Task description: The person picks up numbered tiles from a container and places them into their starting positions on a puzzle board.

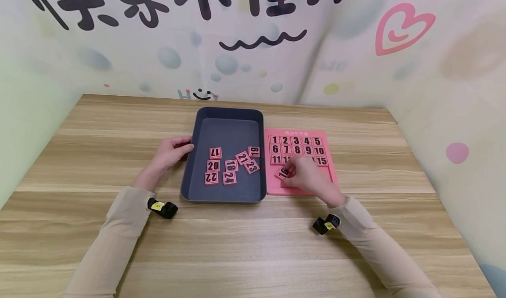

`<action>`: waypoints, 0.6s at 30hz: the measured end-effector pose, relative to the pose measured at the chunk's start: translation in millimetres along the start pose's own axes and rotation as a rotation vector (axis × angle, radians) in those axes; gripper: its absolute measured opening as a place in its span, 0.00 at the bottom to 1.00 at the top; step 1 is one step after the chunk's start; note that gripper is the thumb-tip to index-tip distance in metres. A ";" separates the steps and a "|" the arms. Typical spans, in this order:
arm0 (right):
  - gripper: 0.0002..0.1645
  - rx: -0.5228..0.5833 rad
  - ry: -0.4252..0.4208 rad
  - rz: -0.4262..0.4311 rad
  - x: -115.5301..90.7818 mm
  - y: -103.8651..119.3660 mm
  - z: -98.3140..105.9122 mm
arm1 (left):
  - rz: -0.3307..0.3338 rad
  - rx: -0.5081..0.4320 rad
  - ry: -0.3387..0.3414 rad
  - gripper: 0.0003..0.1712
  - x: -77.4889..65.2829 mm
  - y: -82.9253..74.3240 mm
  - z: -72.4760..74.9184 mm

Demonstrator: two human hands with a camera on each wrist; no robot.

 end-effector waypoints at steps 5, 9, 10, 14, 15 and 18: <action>0.16 -0.002 -0.005 -0.037 -0.6 -0.1 0.4 | 0.001 -0.005 -0.001 0.26 -1.0 -0.9 0.1; 0.15 -0.005 0.018 -0.025 -2.1 -0.1 0.4 | -0.001 -0.004 -0.002 0.26 -1.1 -1.2 0.3; 0.14 -0.002 0.024 -0.015 -2.2 0.5 0.3 | -0.003 -0.004 -0.002 0.26 -1.0 -1.2 0.4; 0.08 -0.005 0.023 0.011 -1.9 2.9 -0.2 | -0.011 -0.005 -0.005 0.26 -0.9 -1.4 0.6; 0.07 -0.007 0.018 0.011 -1.7 3.0 -0.2 | -0.014 -0.003 -0.005 0.26 -1.0 -1.6 0.4; 0.05 -0.014 0.001 -0.005 -0.5 2.2 -0.4 | -0.015 -0.008 -0.008 0.26 -0.7 -1.2 0.7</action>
Point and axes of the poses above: each hand's wrist, its own x-axis towards the middle knuckle, its own z-axis out of the back of the hand, y = z × x, the point moved 8 cm from there along x, towards the middle knuckle, and after that the axes turned 7 degrees about y, right-handed, at the moved point
